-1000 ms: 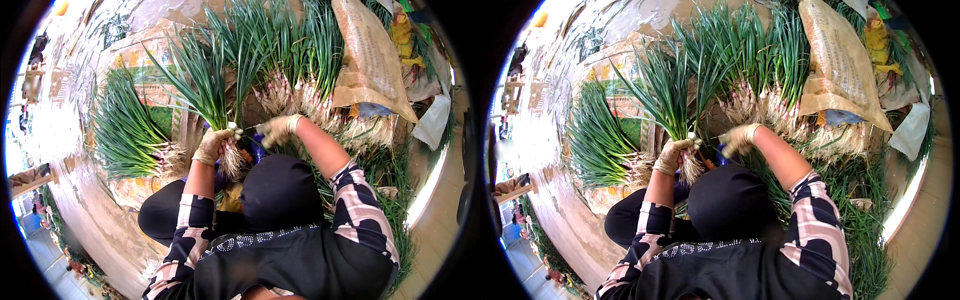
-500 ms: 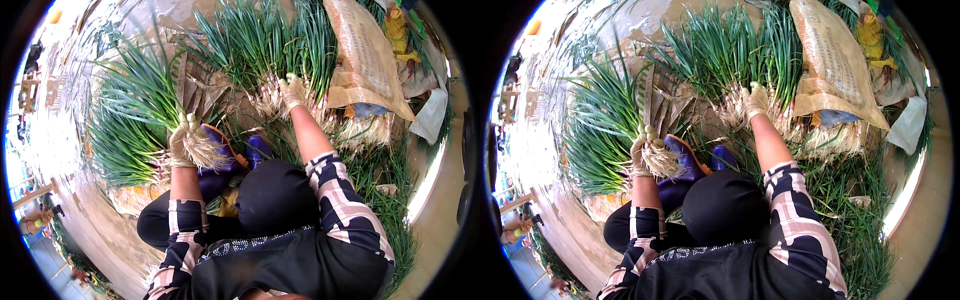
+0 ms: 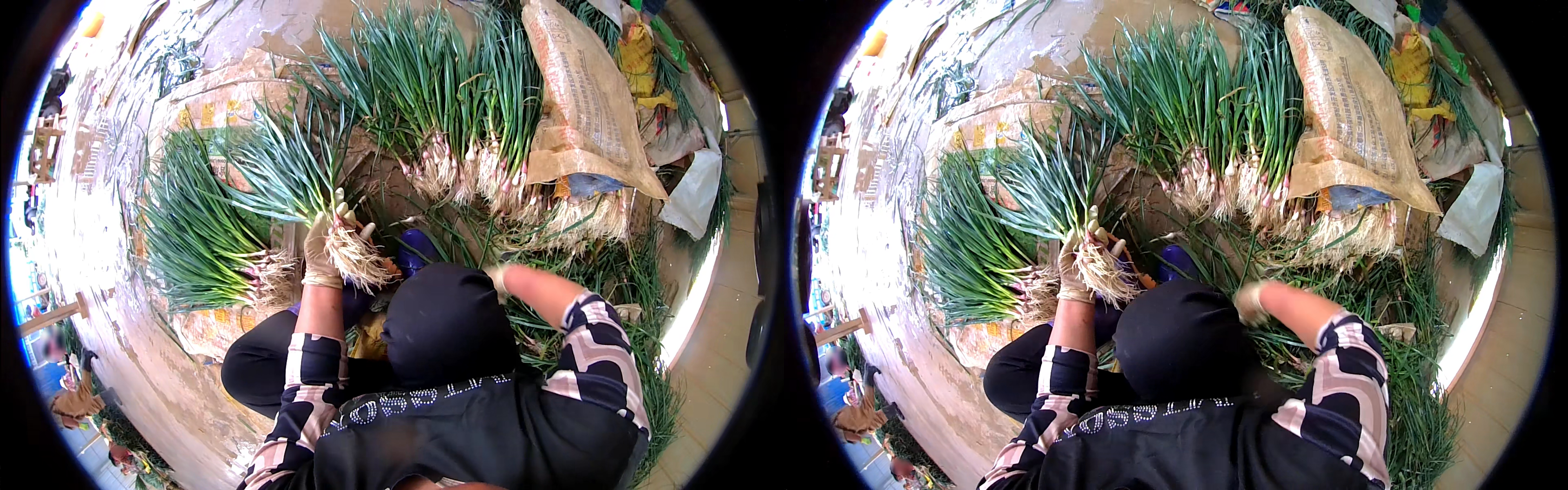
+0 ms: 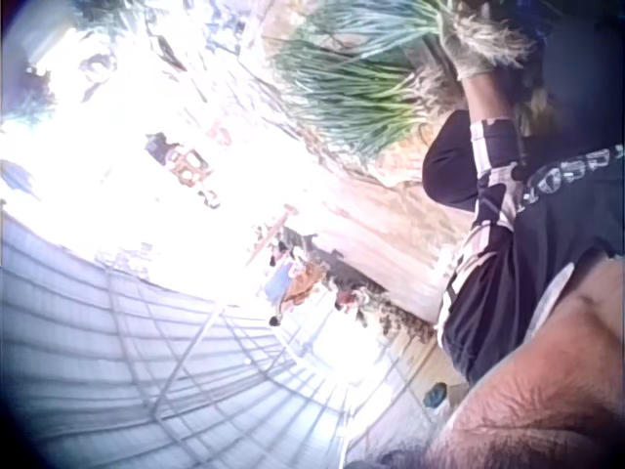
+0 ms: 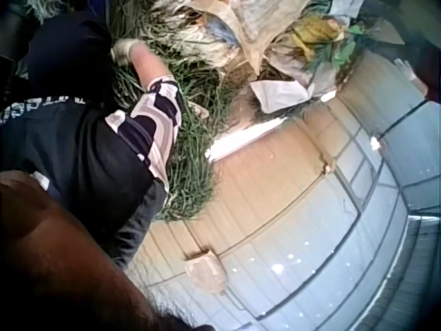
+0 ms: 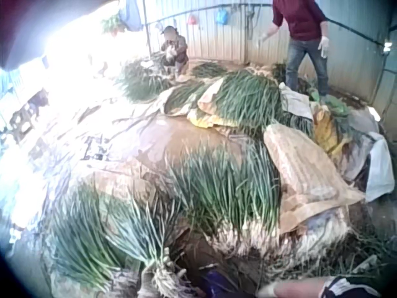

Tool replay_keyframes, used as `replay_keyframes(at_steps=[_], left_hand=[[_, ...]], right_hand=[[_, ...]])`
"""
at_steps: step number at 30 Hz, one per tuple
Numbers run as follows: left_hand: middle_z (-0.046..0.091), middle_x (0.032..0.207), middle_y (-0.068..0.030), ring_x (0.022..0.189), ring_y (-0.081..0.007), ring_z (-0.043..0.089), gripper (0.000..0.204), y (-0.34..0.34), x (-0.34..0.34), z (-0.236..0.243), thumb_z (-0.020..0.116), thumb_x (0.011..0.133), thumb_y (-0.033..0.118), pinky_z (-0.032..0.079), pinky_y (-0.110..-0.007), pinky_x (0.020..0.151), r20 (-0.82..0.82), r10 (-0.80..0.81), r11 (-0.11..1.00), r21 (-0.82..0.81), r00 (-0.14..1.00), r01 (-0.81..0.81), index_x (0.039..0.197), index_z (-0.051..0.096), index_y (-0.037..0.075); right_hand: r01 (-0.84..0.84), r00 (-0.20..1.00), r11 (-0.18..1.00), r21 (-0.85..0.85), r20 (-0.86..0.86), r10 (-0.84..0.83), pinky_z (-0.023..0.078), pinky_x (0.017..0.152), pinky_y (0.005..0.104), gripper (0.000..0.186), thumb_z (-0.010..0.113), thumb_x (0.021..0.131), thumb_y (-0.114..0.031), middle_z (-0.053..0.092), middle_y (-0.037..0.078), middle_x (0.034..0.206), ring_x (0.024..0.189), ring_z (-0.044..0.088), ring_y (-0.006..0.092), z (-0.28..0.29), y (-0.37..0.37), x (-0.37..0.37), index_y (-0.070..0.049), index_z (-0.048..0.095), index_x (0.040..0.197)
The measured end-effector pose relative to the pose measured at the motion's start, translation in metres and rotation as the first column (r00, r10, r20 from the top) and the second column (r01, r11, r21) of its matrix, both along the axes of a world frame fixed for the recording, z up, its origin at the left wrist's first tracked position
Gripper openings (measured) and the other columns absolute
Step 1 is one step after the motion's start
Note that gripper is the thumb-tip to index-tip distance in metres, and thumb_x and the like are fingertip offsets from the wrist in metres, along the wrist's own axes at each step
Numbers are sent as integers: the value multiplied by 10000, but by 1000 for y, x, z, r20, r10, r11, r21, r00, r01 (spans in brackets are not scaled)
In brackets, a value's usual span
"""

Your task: The person sits on the floor and repeatedly gathers green onions into bundles, aligns the roots, and ties them with a rubber band. The person places the finished bundles aside and continues the process with new onions.

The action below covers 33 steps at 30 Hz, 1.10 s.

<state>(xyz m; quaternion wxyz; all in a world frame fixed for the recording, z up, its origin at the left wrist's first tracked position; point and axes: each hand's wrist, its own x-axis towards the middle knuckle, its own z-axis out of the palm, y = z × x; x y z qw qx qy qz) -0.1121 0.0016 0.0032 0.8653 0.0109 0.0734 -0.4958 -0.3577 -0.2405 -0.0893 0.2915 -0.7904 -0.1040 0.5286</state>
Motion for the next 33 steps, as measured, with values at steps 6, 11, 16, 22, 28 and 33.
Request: replay_keyframes(at_steps=[6, 11, 16, 22, 28, 33], left_hand=[[518, 1204, -146, 1158, -288, 456, 486, -9, -16, -10, 469, 882, 273, 244, -624, 957, -27, -2, 999, 34, 1000, 3, 1312, 345, 85], [554, 961, -93, 867, -202, 549, 452, -15, -15, -15, 533, 833, 122, 484, -316, 720, -16, -91, 960, 264, 996, 92, 1239, 391, -15], [450, 778, -45, 666, -148, 423, 412, -4, -8, 18, 545, 768, 62, 394, -262, 549, 41, -21, 984, 179, 999, 13, 1159, 419, 38], [376, 689, -21, 616, -139, 347, 325, 1, -2, 28, 573, 721, 70, 304, -256, 501, 178, 51, 989, 130, 983, -75, 1027, 462, 67], [436, 759, -36, 688, -160, 424, 235, -11, 1, 29, 588, 754, 96, 395, -292, 604, 277, -65, 961, 277, 959, -15, 943, 451, 79], [539, 1035, -155, 920, -248, 534, 221, -24, -6, 28, 616, 723, 110, 458, -397, 820, 283, -146, 922, 386, 948, 27, 919, 535, 47]], right_hand=[[418, 906, 897, -146, 3, -422, 402, 862, 360, 387, 559, 808, -313, 543, 108, 1137, 984, 545, 257, 69, -32, 36, -84, 510, 1115], [966, 243, 167, -199, 465, -851, 292, 1030, 352, 758, 533, 832, -418, 340, 204, 1341, 1200, 393, 337, 53, -46, 179, -103, 132, 1392], [995, -27, -13, 96, 152, -988, 431, 869, 331, 770, 595, 814, -295, 468, 199, 1214, 1034, 523, 254, 32, -49, 219, -74, 127, 1385], [882, -42, 157, 443, 406, -913, 488, 657, 330, 324, 405, 917, -295, 602, 132, 798, 695, 578, 204, 72, -94, 182, -48, 499, 1103], [915, 278, 358, -184, 933, -231, 474, 731, 397, 404, 344, 906, -362, 589, 164, 889, 821, 585, 292, 137, -99, 146, -46, 591, 861], [856, 497, 287, -431, 838, -224, 452, 781, 403, 395, 368, 901, -350, 574, 169, 984, 886, 565, 328, 102, -129, 127, -33, 597, 848]])
